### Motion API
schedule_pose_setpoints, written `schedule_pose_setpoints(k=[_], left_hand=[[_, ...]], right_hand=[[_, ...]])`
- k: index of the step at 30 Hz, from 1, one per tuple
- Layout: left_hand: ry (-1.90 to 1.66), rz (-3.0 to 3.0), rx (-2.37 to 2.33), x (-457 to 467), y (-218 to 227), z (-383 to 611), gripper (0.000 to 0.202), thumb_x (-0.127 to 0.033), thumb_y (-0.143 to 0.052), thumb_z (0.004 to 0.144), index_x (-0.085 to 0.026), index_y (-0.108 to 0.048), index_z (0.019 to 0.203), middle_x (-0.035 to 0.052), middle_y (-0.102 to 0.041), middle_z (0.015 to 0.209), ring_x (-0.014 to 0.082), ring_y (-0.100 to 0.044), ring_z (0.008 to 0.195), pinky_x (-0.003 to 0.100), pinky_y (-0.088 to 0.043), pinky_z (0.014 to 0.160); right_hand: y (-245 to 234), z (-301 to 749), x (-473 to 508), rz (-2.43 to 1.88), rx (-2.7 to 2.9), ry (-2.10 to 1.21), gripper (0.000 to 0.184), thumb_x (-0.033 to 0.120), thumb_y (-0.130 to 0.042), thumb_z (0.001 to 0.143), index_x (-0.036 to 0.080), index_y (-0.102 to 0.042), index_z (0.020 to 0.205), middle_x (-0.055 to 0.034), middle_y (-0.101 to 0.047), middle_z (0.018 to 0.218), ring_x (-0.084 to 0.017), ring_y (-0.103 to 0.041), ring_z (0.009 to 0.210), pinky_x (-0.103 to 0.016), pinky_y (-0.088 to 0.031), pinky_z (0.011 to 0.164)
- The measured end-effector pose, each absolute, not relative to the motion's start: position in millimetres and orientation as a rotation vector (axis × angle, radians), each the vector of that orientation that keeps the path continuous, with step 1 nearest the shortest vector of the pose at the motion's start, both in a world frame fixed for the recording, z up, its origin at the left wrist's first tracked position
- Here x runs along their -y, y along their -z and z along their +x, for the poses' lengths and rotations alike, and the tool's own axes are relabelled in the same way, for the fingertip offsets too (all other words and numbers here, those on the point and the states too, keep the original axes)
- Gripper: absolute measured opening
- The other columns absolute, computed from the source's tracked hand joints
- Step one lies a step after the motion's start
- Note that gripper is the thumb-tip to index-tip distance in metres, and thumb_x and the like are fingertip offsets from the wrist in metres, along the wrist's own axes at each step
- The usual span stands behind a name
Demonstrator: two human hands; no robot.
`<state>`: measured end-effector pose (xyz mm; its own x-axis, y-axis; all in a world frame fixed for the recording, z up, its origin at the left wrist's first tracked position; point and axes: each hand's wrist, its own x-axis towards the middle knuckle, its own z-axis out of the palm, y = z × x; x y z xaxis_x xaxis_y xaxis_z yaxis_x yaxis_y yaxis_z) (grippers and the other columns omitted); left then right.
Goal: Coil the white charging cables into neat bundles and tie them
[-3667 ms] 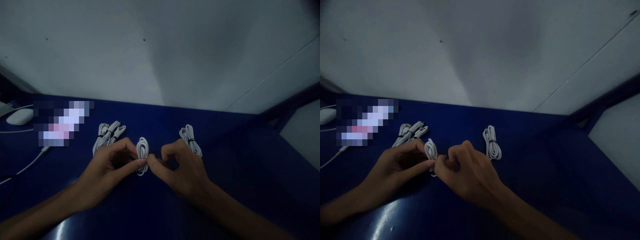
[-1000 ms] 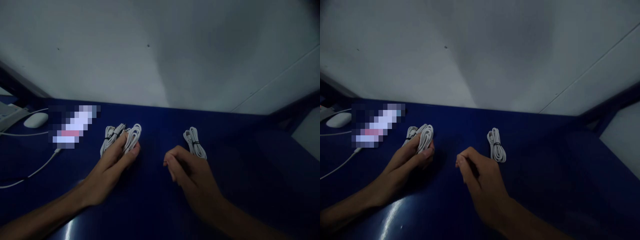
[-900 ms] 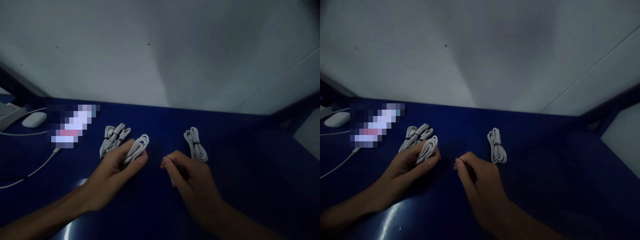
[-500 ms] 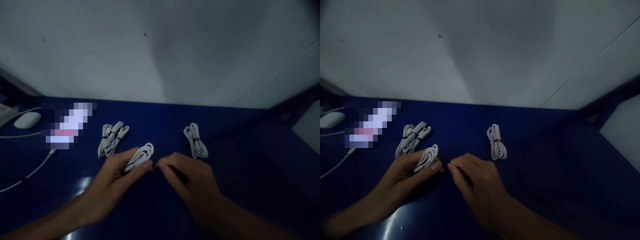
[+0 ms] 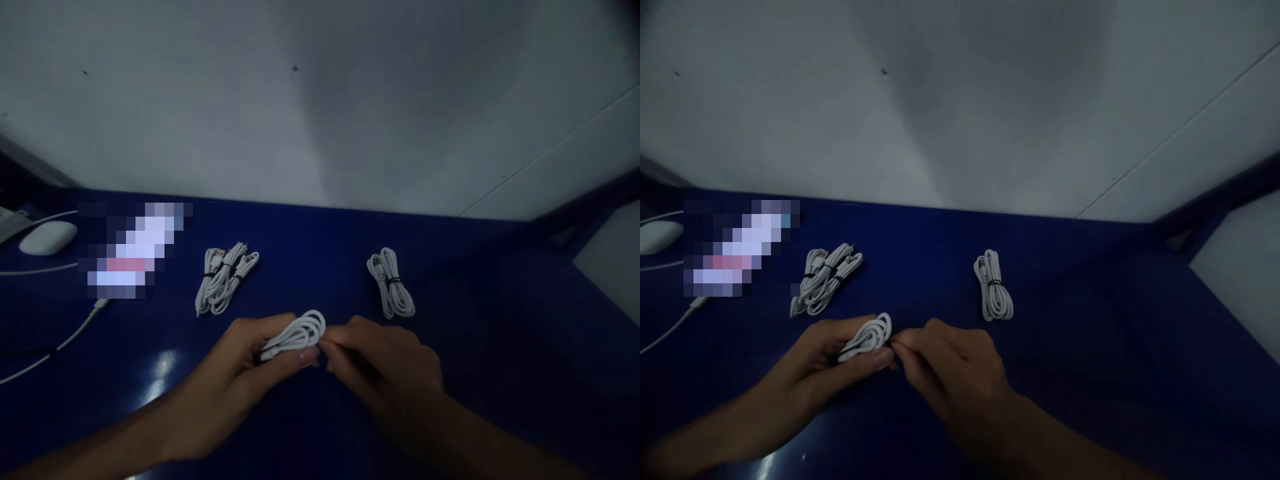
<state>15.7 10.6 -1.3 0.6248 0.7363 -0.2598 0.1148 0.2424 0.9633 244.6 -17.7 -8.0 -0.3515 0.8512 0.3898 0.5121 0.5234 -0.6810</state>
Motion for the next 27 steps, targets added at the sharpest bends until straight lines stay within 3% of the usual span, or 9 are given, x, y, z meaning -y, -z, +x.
schedule_pose_setpoints(k=[5, 8, 14, 18, 22, 24, 27], left_hand=[[-0.622, 1.407, -0.932, -18, 0, 21, 0.029, -0.037, -0.067, 0.108, -0.022, -0.072, 0.083, 0.0001, -0.069, 0.084, 0.0153, -0.056, 0.075, 0.026, -0.044, 0.067], [-0.648, 1.443, -0.982, -23, -1, 27, 0.032, -0.043, -0.066, 0.107, -0.02, -0.074, 0.085, 0.0027, -0.071, 0.086, 0.0161, -0.057, 0.072, 0.026, -0.042, 0.063], [-0.718, 1.351, -1.192, -32, -3, 42, 0.041, -0.052, -0.068, 0.105, -0.018, -0.07, 0.082, -0.0045, -0.047, 0.064, 0.0108, -0.037, 0.055, 0.023, -0.025, 0.048], [-0.819, 1.206, -1.173, -40, -1, 51, 0.038, -0.056, -0.071, 0.103, -0.018, -0.074, 0.105, -0.0039, -0.05, 0.072, 0.0099, -0.038, 0.055, 0.022, -0.026, 0.047], [-0.842, 0.916, -0.912, -53, 4, 48, 0.045, -0.056, -0.056, 0.11, -0.018, -0.071, 0.13, 0.0058, -0.068, 0.094, 0.0146, -0.052, 0.065, 0.026, -0.046, 0.058], [-0.815, 0.818, -0.802, -58, 8, 42, 0.044, -0.049, -0.053, 0.111, -0.017, -0.072, 0.132, 0.0107, -0.07, 0.108, 0.0176, -0.057, 0.075, 0.029, -0.051, 0.065], [-0.724, 0.857, -0.757, -58, 10, 32, 0.034, -0.037, -0.061, 0.107, -0.017, -0.077, 0.129, 0.0072, -0.067, 0.098, 0.016, -0.053, 0.074, 0.026, -0.045, 0.065]], right_hand=[[7, 244, 13, -1.109, 1.827, -0.729, 0.016, 0.014, -0.065, 0.108, 0.02, -0.078, 0.101, 0.0006, -0.077, 0.082, -0.011, -0.071, 0.067, -0.025, -0.054, 0.062], [7, 244, 8, -1.18, 1.72, -0.852, 0.015, 0.016, -0.067, 0.108, 0.021, -0.08, 0.104, 0.0002, -0.076, 0.084, -0.013, -0.071, 0.068, -0.027, -0.057, 0.064], [10, 246, 6, -1.318, 1.789, -0.616, 0.021, 0.01, -0.066, 0.107, 0.023, -0.082, 0.113, -0.0055, -0.074, 0.106, -0.017, -0.075, 0.085, -0.032, -0.064, 0.075], [21, 248, 3, -1.395, 1.943, -0.325, 0.024, 0.008, -0.062, 0.108, 0.014, -0.079, 0.123, -0.0067, -0.071, 0.096, -0.018, -0.071, 0.074, -0.033, -0.062, 0.066], [29, 247, -1, -1.48, 2.029, -0.06, 0.024, 0.006, -0.062, 0.108, 0.006, -0.076, 0.127, -0.0106, -0.074, 0.097, -0.022, -0.074, 0.079, -0.037, -0.064, 0.068], [30, 245, -1, -1.497, 2.041, 0.01, 0.021, 0.005, -0.061, 0.108, 0.007, -0.077, 0.121, -0.0106, -0.074, 0.095, -0.022, -0.074, 0.077, -0.036, -0.063, 0.065], [27, 244, 1, -1.494, 2.019, 0.006, 0.019, 0.007, -0.061, 0.109, 0.011, -0.074, 0.121, -0.0106, -0.074, 0.099, -0.021, -0.074, 0.076, -0.033, -0.061, 0.059]])
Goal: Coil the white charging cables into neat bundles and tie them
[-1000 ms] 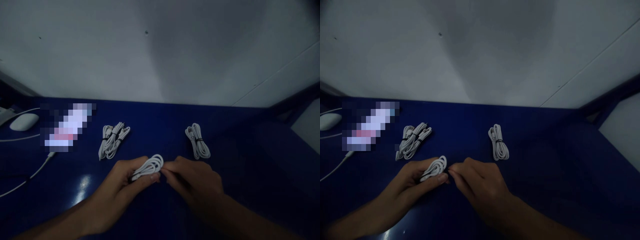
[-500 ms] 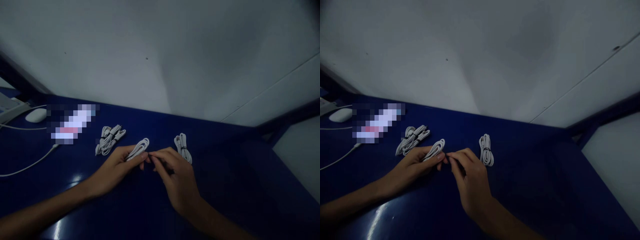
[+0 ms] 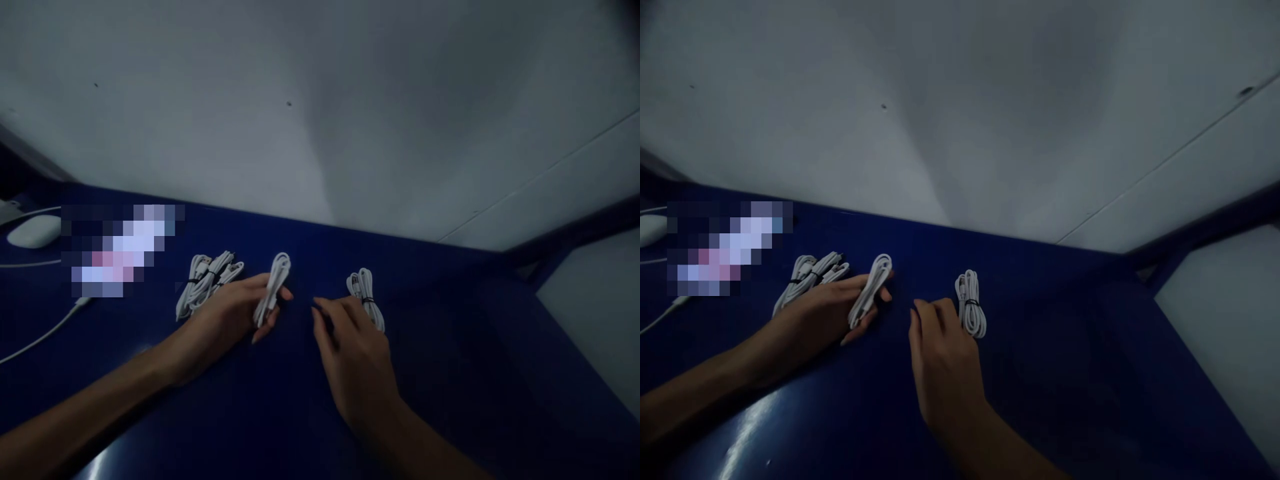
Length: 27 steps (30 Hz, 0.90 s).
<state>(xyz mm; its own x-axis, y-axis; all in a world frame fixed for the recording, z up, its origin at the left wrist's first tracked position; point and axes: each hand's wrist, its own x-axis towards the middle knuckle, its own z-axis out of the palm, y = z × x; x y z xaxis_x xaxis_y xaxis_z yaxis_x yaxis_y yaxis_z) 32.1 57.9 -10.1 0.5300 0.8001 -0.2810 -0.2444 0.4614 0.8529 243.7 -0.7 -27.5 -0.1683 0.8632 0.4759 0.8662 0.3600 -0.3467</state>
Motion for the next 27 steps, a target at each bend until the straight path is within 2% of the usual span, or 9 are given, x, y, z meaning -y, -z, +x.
schedule_pose_setpoints(k=[2, 6, 9, 12, 17, 20, 22, 24, 27], left_hand=[[-0.647, 0.988, -0.795, -53, 7, 29, 0.032, -0.034, -0.064, 0.107, -0.02, -0.079, 0.132, 0.0025, -0.061, 0.089, 0.0137, -0.049, 0.072, 0.025, -0.043, 0.066], [-0.544, 1.263, -0.844, -42, -4, 30, 0.038, -0.045, -0.064, 0.111, -0.034, -0.074, 0.146, -0.0005, -0.06, 0.095, 0.0118, -0.052, 0.072, 0.026, -0.045, 0.07], [-0.554, 1.297, -0.891, -37, -6, 31, 0.039, -0.047, -0.068, 0.109, -0.041, -0.074, 0.147, 0.0005, -0.068, 0.108, 0.0107, -0.059, 0.073, 0.024, -0.048, 0.065], [-0.59, 1.299, -0.906, -34, -3, 32, 0.033, -0.044, -0.075, 0.105, -0.04, -0.08, 0.137, 0.0024, -0.071, 0.124, 0.0106, -0.065, 0.077, 0.021, -0.052, 0.062], [-0.814, 1.233, -0.985, -30, -2, 38, 0.025, -0.031, -0.09, 0.093, -0.03, -0.082, 0.116, 0.0013, -0.077, 0.104, 0.0152, -0.075, 0.089, 0.018, -0.061, 0.074], [-0.899, 1.128, -0.959, -30, -3, 39, 0.033, -0.02, -0.096, 0.084, -0.029, -0.078, 0.111, -0.001, -0.08, 0.097, 0.0132, -0.075, 0.081, 0.019, -0.062, 0.074], [-0.891, 1.085, -0.904, -31, -3, 37, 0.031, -0.014, -0.096, 0.083, -0.026, -0.079, 0.106, -0.0009, -0.082, 0.093, 0.013, -0.076, 0.078, 0.019, -0.063, 0.074], [-0.871, 1.071, -0.888, -32, -2, 36, 0.027, -0.01, -0.094, 0.083, -0.024, -0.08, 0.101, -0.0006, -0.082, 0.089, 0.0129, -0.077, 0.077, 0.018, -0.062, 0.074], [-0.851, 1.051, -0.902, -32, 0, 36, 0.021, -0.01, -0.093, 0.084, -0.023, -0.081, 0.097, -0.0001, -0.082, 0.087, 0.0132, -0.077, 0.077, 0.018, -0.061, 0.073]], right_hand=[[24, 243, 3, -1.454, 1.975, -0.028, 0.021, 0.009, -0.06, 0.109, 0.013, -0.071, 0.127, -0.0116, -0.074, 0.108, -0.021, -0.075, 0.083, -0.031, -0.062, 0.061], [17, 244, 5, -1.328, 1.841, -0.064, 0.025, 0.007, -0.059, 0.107, 0.015, -0.067, 0.129, -0.0144, -0.069, 0.123, -0.022, -0.075, 0.106, -0.03, -0.067, 0.073], [14, 246, 5, -1.275, 1.828, -0.078, 0.034, 0.009, -0.058, 0.105, 0.016, -0.063, 0.138, -0.0167, -0.065, 0.134, -0.024, -0.073, 0.111, -0.033, -0.069, 0.077], [12, 249, 6, -1.202, 1.911, -0.147, 0.041, 0.009, -0.06, 0.103, 0.016, -0.061, 0.144, -0.0172, -0.064, 0.14, -0.025, -0.073, 0.118, -0.033, -0.069, 0.08], [7, 247, 10, -1.188, 1.915, -0.403, 0.028, 0.011, -0.064, 0.106, 0.019, -0.07, 0.131, -0.0068, -0.077, 0.116, -0.016, -0.077, 0.097, -0.026, -0.065, 0.078], [0, 244, 14, -1.296, 1.754, -0.72, 0.014, 0.02, -0.067, 0.106, 0.023, -0.074, 0.117, 0.0012, -0.076, 0.092, -0.012, -0.069, 0.07, -0.024, -0.059, 0.066], [-4, 243, 15, -1.349, 1.609, -1.01, 0.009, 0.029, -0.07, 0.107, 0.027, -0.076, 0.114, 0.0045, -0.071, 0.08, -0.01, -0.061, 0.062, -0.022, -0.052, 0.057], [-6, 243, 15, -1.327, 1.472, -1.273, 0.012, 0.036, -0.071, 0.107, 0.028, -0.077, 0.113, 0.0047, -0.069, 0.078, -0.01, -0.059, 0.062, -0.02, -0.05, 0.055], [-5, 243, 13, -1.248, 1.33, -1.511, 0.011, 0.035, -0.074, 0.105, 0.026, -0.079, 0.109, 0.0051, -0.068, 0.076, -0.008, -0.055, 0.058, -0.018, -0.049, 0.054]])
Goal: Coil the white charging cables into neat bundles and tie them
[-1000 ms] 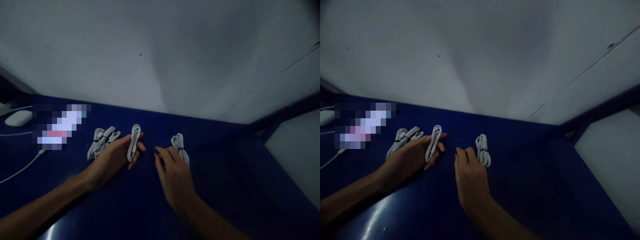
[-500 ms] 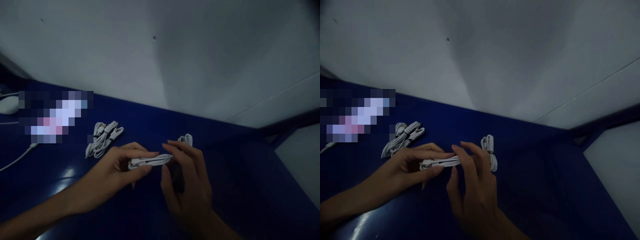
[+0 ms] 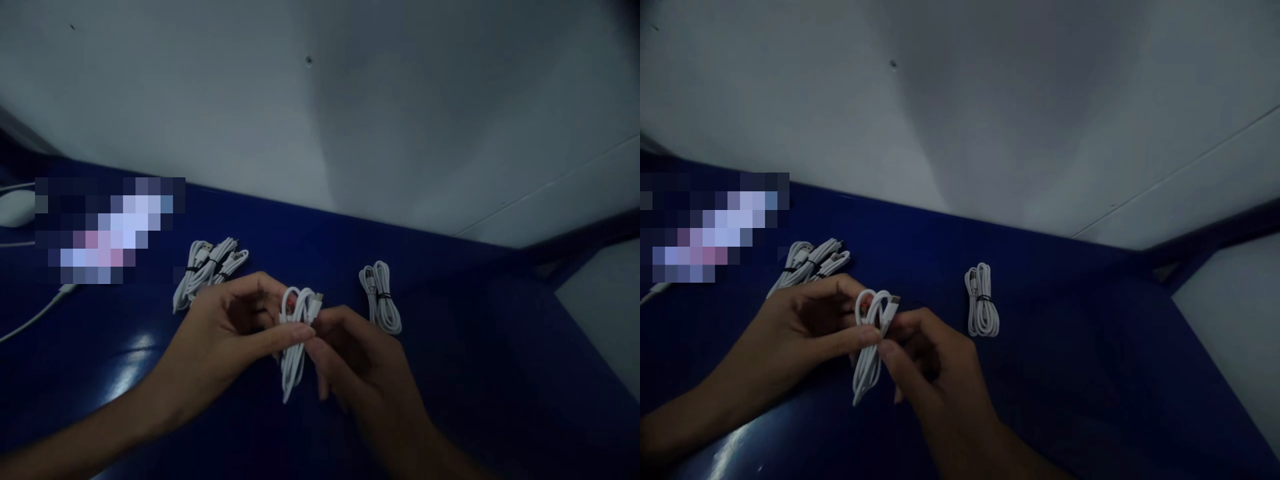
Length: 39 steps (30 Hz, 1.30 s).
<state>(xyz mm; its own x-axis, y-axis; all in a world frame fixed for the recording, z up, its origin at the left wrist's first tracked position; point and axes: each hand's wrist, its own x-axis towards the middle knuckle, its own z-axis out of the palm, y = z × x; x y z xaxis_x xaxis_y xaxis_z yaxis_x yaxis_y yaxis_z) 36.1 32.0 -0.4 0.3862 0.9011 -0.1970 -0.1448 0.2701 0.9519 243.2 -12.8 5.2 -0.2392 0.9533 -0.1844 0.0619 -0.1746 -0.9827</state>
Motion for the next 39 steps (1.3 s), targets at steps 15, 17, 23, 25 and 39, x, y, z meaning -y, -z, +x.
schedule_pose_setpoints(k=[15, 17, 23, 25, 39], left_hand=[[-0.725, 1.01, -0.901, -30, 4, 36, 0.011, -0.018, -0.083, 0.097, -0.024, -0.084, 0.107, 0.0026, -0.083, 0.097, 0.0168, -0.079, 0.092, 0.024, -0.061, 0.086], [-0.729, 1.02, -0.904, -30, 4, 37, 0.005, -0.02, -0.08, 0.101, -0.024, -0.082, 0.104, 0.0021, -0.083, 0.097, 0.0157, -0.079, 0.093, 0.022, -0.06, 0.086], [-0.81, 1.022, -0.962, -32, 0, 41, 0.017, -0.032, -0.081, 0.102, -0.02, -0.071, 0.094, 0.0044, -0.084, 0.092, 0.0172, -0.079, 0.082, 0.027, -0.064, 0.081], [-0.831, 1.009, -0.972, -32, -2, 42, 0.023, -0.032, -0.084, 0.099, -0.02, -0.067, 0.09, 0.005, -0.084, 0.089, 0.0185, -0.079, 0.077, 0.029, -0.066, 0.076], [-0.841, 1.038, -1.041, -31, -10, 42, 0.012, -0.033, -0.084, 0.097, -0.024, -0.085, 0.104, 0.0066, -0.083, 0.093, 0.0221, -0.077, 0.077, 0.032, -0.066, 0.073]], right_hand=[[-7, 245, 10, -1.257, 1.213, -1.527, 0.015, 0.034, -0.071, 0.108, 0.023, -0.08, 0.114, 0.0019, -0.071, 0.074, -0.01, -0.064, 0.061, -0.016, -0.05, 0.051], [-7, 245, 10, -1.275, 1.208, -1.481, 0.016, 0.031, -0.07, 0.108, 0.025, -0.078, 0.12, 0.0023, -0.073, 0.074, -0.01, -0.067, 0.061, -0.015, -0.05, 0.05], [-6, 245, 7, -1.326, 1.153, -1.419, 0.017, 0.039, -0.067, 0.111, 0.023, -0.071, 0.114, -0.0002, -0.081, 0.078, -0.008, -0.066, 0.052, -0.014, -0.049, 0.046], [-6, 244, 8, -1.342, 1.114, -1.407, 0.022, 0.045, -0.065, 0.112, 0.023, -0.067, 0.115, 0.0008, -0.079, 0.071, -0.009, -0.064, 0.048, -0.014, -0.048, 0.044], [-6, 248, 8, -1.305, 1.157, -1.481, 0.04, 0.052, -0.052, 0.117, 0.023, -0.072, 0.099, 0.0022, -0.07, 0.071, -0.009, -0.062, 0.058, -0.018, -0.048, 0.053]])
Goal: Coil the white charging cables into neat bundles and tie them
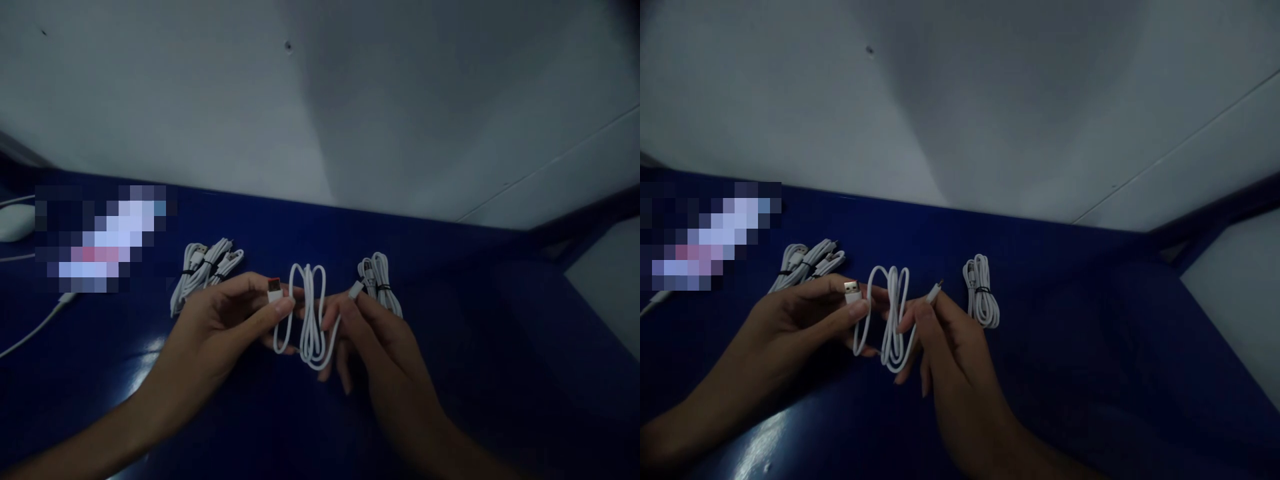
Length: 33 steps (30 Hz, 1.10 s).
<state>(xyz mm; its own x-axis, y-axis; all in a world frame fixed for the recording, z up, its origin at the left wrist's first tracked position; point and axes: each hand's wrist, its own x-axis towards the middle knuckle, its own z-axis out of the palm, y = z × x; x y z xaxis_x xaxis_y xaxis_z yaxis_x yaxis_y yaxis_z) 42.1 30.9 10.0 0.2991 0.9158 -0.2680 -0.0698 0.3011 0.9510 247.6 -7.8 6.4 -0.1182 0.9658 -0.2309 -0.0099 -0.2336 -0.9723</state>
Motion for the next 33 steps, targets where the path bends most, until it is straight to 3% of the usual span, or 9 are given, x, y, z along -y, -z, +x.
schedule_pose_setpoints(k=[5, 9, 15, 20, 24, 28, 33], left_hand=[[-0.822, 1.005, -0.982, -29, -5, 40, 0.009, -0.031, -0.081, 0.099, -0.022, -0.082, 0.096, 0.0053, -0.081, 0.086, 0.0197, -0.076, 0.076, 0.027, -0.065, 0.071], [-0.787, 0.983, -0.981, -30, -4, 39, 0.012, -0.032, -0.076, 0.103, -0.022, -0.081, 0.105, 0.0062, -0.083, 0.098, 0.0217, -0.08, 0.087, 0.028, -0.068, 0.076], [-0.823, 0.943, -1.088, -24, -3, 35, 0.024, -0.047, -0.072, 0.106, -0.024, -0.077, 0.108, 0.0069, -0.083, 0.119, 0.0243, -0.082, 0.098, 0.033, -0.068, 0.092], [-0.872, 0.819, -1.106, -19, -4, 37, 0.029, -0.052, -0.067, 0.108, -0.025, -0.074, 0.115, 0.0083, -0.079, 0.136, 0.0308, -0.076, 0.123, 0.038, -0.063, 0.105], [-0.912, 0.69, -1.007, -23, -6, 42, 0.025, -0.048, -0.071, 0.106, -0.023, -0.072, 0.103, 0.0078, -0.082, 0.125, 0.029, -0.078, 0.117, 0.034, -0.066, 0.093], [-0.895, 0.664, -1.004, -27, -7, 44, 0.031, -0.048, -0.066, 0.109, -0.019, -0.076, 0.105, 0.0117, -0.083, 0.12, 0.0286, -0.079, 0.107, 0.036, -0.067, 0.088], [-0.912, 0.676, -1.004, -27, -4, 41, 0.029, -0.046, -0.066, 0.109, -0.019, -0.076, 0.107, 0.0122, -0.082, 0.123, 0.0281, -0.079, 0.108, 0.033, -0.066, 0.087]], right_hand=[[-8, 246, 10, -1.321, 1.161, -1.466, 0.039, 0.052, -0.052, 0.117, 0.024, -0.073, 0.1, 0.0026, -0.072, 0.068, -0.009, -0.061, 0.056, -0.018, -0.047, 0.052], [-6, 248, 11, -1.431, 1.186, -1.387, 0.041, 0.056, -0.053, 0.115, 0.025, -0.074, 0.1, 0.0053, -0.061, 0.06, -0.01, -0.054, 0.052, -0.02, -0.044, 0.049], [-6, 248, 9, -1.413, 1.248, -1.315, 0.041, 0.053, -0.053, 0.116, 0.025, -0.074, 0.094, 0.0017, -0.069, 0.074, -0.013, -0.06, 0.063, -0.024, -0.049, 0.057], [-5, 249, 8, -1.404, 1.299, -1.29, 0.043, 0.052, -0.051, 0.117, 0.025, -0.073, 0.09, 0.0027, -0.064, 0.071, -0.013, -0.057, 0.06, -0.024, -0.047, 0.055], [-6, 250, 8, -1.412, 1.322, -1.266, 0.044, 0.052, -0.051, 0.117, 0.025, -0.072, 0.088, 0.0022, -0.065, 0.076, -0.012, -0.056, 0.062, -0.025, -0.046, 0.056], [-8, 250, 10, -1.419, 1.332, -1.252, 0.045, 0.052, -0.053, 0.116, 0.025, -0.072, 0.086, 0.0002, -0.071, 0.087, -0.011, -0.054, 0.061, -0.024, -0.046, 0.052], [-6, 250, 11, -1.477, 1.297, -1.168, 0.046, 0.052, -0.056, 0.114, 0.024, -0.073, 0.081, 0.001, -0.065, 0.074, -0.012, -0.055, 0.06, -0.023, -0.046, 0.051]])
